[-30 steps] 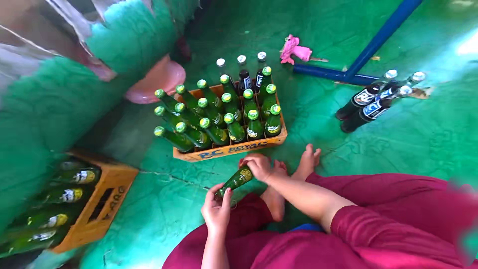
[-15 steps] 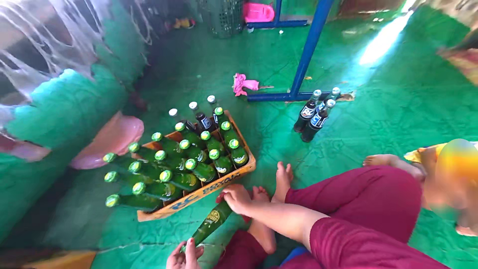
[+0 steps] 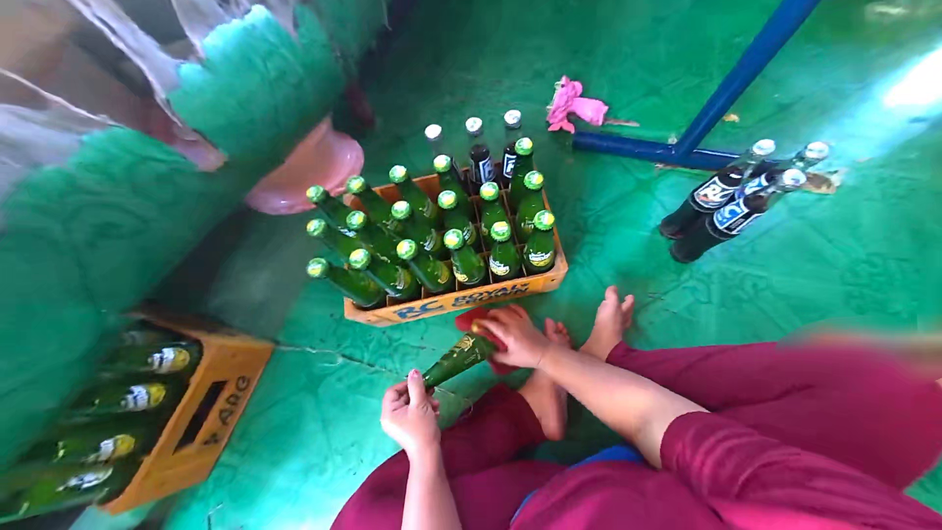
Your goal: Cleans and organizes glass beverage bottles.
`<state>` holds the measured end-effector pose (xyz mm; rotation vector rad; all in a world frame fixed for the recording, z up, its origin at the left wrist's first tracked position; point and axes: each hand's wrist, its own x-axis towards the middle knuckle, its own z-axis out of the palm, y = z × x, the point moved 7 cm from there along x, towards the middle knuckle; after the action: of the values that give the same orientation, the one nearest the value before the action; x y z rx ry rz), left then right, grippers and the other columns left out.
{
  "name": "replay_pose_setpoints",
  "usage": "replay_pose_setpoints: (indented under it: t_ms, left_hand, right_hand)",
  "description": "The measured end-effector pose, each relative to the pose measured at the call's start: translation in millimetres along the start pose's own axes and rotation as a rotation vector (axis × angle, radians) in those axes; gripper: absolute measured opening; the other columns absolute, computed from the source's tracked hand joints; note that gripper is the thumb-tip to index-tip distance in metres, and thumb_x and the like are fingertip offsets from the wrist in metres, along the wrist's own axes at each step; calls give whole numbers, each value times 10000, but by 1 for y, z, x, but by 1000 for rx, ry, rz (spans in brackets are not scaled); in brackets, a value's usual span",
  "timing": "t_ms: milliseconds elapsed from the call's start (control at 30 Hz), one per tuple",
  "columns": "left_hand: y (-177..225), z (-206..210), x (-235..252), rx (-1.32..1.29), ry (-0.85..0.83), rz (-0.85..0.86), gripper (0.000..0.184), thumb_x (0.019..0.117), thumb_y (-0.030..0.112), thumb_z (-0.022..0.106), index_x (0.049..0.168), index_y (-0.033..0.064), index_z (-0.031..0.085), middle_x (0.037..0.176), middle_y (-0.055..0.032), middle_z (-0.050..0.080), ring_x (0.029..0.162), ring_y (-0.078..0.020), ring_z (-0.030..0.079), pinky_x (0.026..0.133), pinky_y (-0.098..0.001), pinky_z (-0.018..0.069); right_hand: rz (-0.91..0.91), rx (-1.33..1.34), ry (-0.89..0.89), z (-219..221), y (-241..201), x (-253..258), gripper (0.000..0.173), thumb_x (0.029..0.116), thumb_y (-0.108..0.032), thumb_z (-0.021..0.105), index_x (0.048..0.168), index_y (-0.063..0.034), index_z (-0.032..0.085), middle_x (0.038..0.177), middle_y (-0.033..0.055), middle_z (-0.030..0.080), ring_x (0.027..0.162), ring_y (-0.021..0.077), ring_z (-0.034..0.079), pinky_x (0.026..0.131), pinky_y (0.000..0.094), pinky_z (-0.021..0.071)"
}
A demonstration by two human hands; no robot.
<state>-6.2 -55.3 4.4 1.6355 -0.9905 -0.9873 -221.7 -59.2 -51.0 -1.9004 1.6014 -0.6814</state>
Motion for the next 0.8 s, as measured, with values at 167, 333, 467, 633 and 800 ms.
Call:
replay_pose_setpoints:
  t_ms: [167,333,467,633,800]
  left_hand:
    - [8,22,-2,59,-281,340,423,819,120,771,1058,-153,554,877,-66,615,769,3,576,733,-183,506]
    - [-13,42,-7,-278,-487,240,359,823,97,710,1045,-56,473,1328,-169,569,1235,-130,559,1015,-295,484]
    - [-10,31,-1,-486,-420,185,269,822,2,685,1065,33,573,1092,-25,717,1076,-131,682,941,-339,575]
    - [19,12,-5,-495,-266,390,221,833,-49,699,964,89,586,894,75,723,872,-26,695,820,-244,595]
    - [21,26,-36,-12,-367,259,525,872,82,668,1225,-254,472,1076,-216,649,995,-35,604,915,-213,481]
  right_hand:
    - [449,119,-122,-11,46,0,827,845,-151,822,1541,-28,392,1508,293,449,1391,444,462,1140,595,393]
    - [672,173,-150,-12,51,-6,840,839,-158,831,1505,62,369,1416,287,545,1345,408,523,1136,558,402]
    - [648,239,-268,-6,32,-11,560,917,-296,770,1287,89,600,1278,290,629,1241,403,591,1084,588,426]
    - [35,518,-49,-37,-80,-7,581,1008,-292,600,1410,115,498,1327,255,621,1229,254,619,1081,387,479]
    - [-451,73,100,-32,-172,1,370,998,-250,622,1277,-17,688,1286,257,651,1234,432,614,928,581,542]
